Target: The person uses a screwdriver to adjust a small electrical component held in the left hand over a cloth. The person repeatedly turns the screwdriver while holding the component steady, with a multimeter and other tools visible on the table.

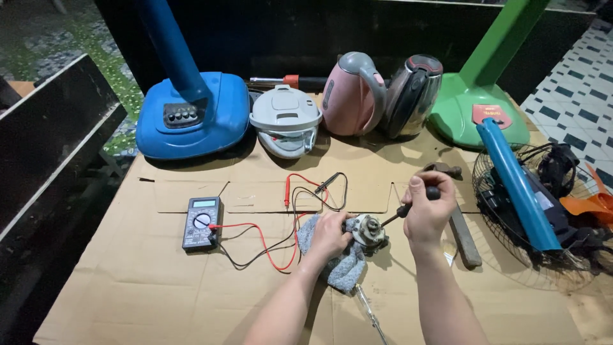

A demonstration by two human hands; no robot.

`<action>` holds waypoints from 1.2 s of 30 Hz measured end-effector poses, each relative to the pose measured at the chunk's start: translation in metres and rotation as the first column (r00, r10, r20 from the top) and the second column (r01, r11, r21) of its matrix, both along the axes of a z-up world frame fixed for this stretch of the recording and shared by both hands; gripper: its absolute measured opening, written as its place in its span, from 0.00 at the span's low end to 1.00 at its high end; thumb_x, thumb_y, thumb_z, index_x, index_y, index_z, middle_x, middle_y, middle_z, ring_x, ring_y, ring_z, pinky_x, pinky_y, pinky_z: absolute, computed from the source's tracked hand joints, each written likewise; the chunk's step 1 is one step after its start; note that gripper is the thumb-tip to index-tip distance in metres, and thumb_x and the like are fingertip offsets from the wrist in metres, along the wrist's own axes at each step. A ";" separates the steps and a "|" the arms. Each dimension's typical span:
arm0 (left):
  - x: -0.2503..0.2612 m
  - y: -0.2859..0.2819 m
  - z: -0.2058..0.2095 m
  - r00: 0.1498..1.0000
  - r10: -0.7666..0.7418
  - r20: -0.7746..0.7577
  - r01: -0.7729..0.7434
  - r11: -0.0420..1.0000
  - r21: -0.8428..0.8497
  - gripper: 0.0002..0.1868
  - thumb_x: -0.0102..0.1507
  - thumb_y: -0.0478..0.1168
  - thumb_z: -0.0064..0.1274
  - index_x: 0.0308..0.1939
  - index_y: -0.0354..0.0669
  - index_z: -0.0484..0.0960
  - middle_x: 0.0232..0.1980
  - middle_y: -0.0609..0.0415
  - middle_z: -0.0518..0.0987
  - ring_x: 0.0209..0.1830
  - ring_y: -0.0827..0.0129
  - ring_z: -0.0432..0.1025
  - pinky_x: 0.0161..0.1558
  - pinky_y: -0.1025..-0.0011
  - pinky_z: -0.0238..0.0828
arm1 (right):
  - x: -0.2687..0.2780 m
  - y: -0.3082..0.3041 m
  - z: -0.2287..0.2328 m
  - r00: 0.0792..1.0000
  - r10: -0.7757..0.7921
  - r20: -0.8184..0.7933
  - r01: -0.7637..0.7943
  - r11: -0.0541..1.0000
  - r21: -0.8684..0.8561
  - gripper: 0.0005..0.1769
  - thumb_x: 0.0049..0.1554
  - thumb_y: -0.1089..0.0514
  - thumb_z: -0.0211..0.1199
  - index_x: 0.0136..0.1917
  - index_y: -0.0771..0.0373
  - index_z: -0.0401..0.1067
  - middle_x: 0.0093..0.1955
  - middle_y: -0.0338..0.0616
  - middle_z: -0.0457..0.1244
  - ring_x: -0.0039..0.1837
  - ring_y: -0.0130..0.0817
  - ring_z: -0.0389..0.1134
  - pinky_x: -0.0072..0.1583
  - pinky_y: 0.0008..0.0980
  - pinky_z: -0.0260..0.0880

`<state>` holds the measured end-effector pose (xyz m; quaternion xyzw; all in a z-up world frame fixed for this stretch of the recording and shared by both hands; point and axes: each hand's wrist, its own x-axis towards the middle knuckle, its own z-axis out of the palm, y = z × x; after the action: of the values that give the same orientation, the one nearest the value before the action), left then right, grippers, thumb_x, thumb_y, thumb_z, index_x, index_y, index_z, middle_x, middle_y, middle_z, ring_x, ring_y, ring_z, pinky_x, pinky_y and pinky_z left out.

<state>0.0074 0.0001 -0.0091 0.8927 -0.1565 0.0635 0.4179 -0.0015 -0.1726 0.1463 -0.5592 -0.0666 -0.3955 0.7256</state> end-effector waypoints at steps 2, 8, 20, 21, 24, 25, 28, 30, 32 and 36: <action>-0.001 0.001 0.002 1.000 0.000 -0.001 0.000 1.000 -0.007 0.25 0.51 0.41 0.59 0.54 0.57 0.81 0.49 0.52 0.83 0.60 0.52 0.74 0.61 0.53 0.65 | 0.000 -0.001 -0.004 0.999 0.035 0.029 -0.034 0.999 -0.041 0.05 0.64 0.73 0.60 0.50 0.70 0.66 0.31 0.45 0.56 0.26 0.27 0.58 0.32 0.26 0.64; -0.001 0.001 -0.005 1.000 -0.019 0.002 0.019 1.000 0.000 0.26 0.50 0.38 0.58 0.54 0.58 0.82 0.50 0.52 0.84 0.60 0.51 0.74 0.62 0.53 0.66 | 0.014 -0.021 -0.009 0.794 0.604 0.065 -0.601 0.797 -0.065 0.08 0.52 0.78 0.64 0.43 0.77 0.66 0.26 0.52 0.52 0.21 0.31 0.51 0.23 0.33 0.56; -0.001 0.000 -0.005 0.999 -0.032 -0.011 0.032 0.999 -0.011 0.28 0.51 0.37 0.58 0.56 0.59 0.80 0.52 0.54 0.83 0.62 0.53 0.73 0.63 0.54 0.65 | -0.014 -0.018 -0.006 0.948 0.257 -0.190 -0.280 0.953 -0.112 0.10 0.56 0.71 0.66 0.51 0.70 0.70 0.36 0.48 0.62 0.36 0.35 0.69 0.36 0.32 0.73; 0.000 0.001 -0.005 0.999 -0.034 -0.015 0.034 0.999 -0.015 0.27 0.51 0.37 0.58 0.56 0.60 0.80 0.53 0.56 0.83 0.62 0.54 0.72 0.63 0.55 0.64 | -0.016 -0.014 -0.004 0.965 0.231 -0.127 -0.243 0.966 -0.084 0.10 0.58 0.72 0.64 0.53 0.69 0.69 0.37 0.46 0.61 0.36 0.32 0.68 0.39 0.30 0.74; 0.000 -0.001 -0.010 1.000 -0.017 0.002 0.017 1.000 0.015 0.28 0.51 0.38 0.59 0.56 0.62 0.79 0.54 0.58 0.83 0.63 0.57 0.72 0.64 0.57 0.64 | -0.025 0.005 -0.023 0.988 0.067 -0.138 -0.093 0.976 -0.195 0.02 0.62 0.72 0.60 0.46 0.69 0.70 0.26 0.43 0.58 0.26 0.30 0.61 0.30 0.28 0.63; -0.003 -0.001 -0.008 1.000 -0.018 0.002 0.018 1.000 0.015 0.28 0.51 0.38 0.59 0.56 0.62 0.79 0.54 0.58 0.83 0.63 0.57 0.72 0.64 0.57 0.64 | -0.025 0.007 -0.037 0.988 0.066 -0.137 -0.092 0.976 -0.195 0.02 0.62 0.72 0.60 0.46 0.69 0.70 0.26 0.43 0.58 0.26 0.30 0.61 0.30 0.28 0.63; 0.004 0.000 0.007 1.000 -0.014 -0.009 0.014 1.000 0.020 0.26 0.52 0.36 0.59 0.56 0.55 0.80 0.54 0.49 0.83 0.62 0.49 0.72 0.64 0.51 0.63 | -0.014 0.000 -0.055 0.998 0.071 -0.005 -0.071 0.992 -0.103 0.07 0.58 0.77 0.61 0.43 0.68 0.70 0.25 0.44 0.55 0.24 0.28 0.57 0.29 0.29 0.61; -0.005 -0.001 0.008 0.999 -0.006 -0.038 0.007 1.000 0.028 0.27 0.52 0.38 0.59 0.56 0.57 0.79 0.55 0.51 0.82 0.63 0.51 0.72 0.64 0.52 0.62 | -0.018 -0.025 -0.053 0.994 0.091 0.052 -0.087 0.993 -0.082 0.11 0.61 0.77 0.56 0.39 0.67 0.65 0.22 0.48 0.54 0.22 0.34 0.59 0.29 0.30 0.62; -0.012 0.001 0.015 0.999 -0.010 -0.039 0.011 1.000 0.019 0.24 0.52 0.38 0.58 0.54 0.55 0.80 0.53 0.50 0.82 0.61 0.50 0.72 0.62 0.52 0.64 | -0.029 -0.022 -0.032 0.987 0.141 0.080 -0.138 0.990 -0.036 0.08 0.62 0.71 0.59 0.41 0.68 0.65 0.23 0.46 0.52 0.22 0.34 0.58 0.30 0.30 0.63; -0.014 -0.001 0.028 1.000 0.002 -0.010 -0.001 0.999 0.042 0.21 0.52 0.41 0.58 0.50 0.54 0.80 0.48 0.51 0.83 0.57 0.50 0.74 0.59 0.53 0.66 | -0.022 -0.023 -0.032 0.978 0.114 0.175 -0.115 0.993 -0.003 0.09 0.65 0.65 0.61 0.44 0.70 0.66 0.24 0.45 0.50 0.24 0.35 0.58 0.31 0.31 0.65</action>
<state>-0.0067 -0.0006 0.0187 0.9018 -0.1549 0.0558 0.3996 -0.0237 -0.1958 0.1139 -0.5149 -0.1608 -0.4010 0.7404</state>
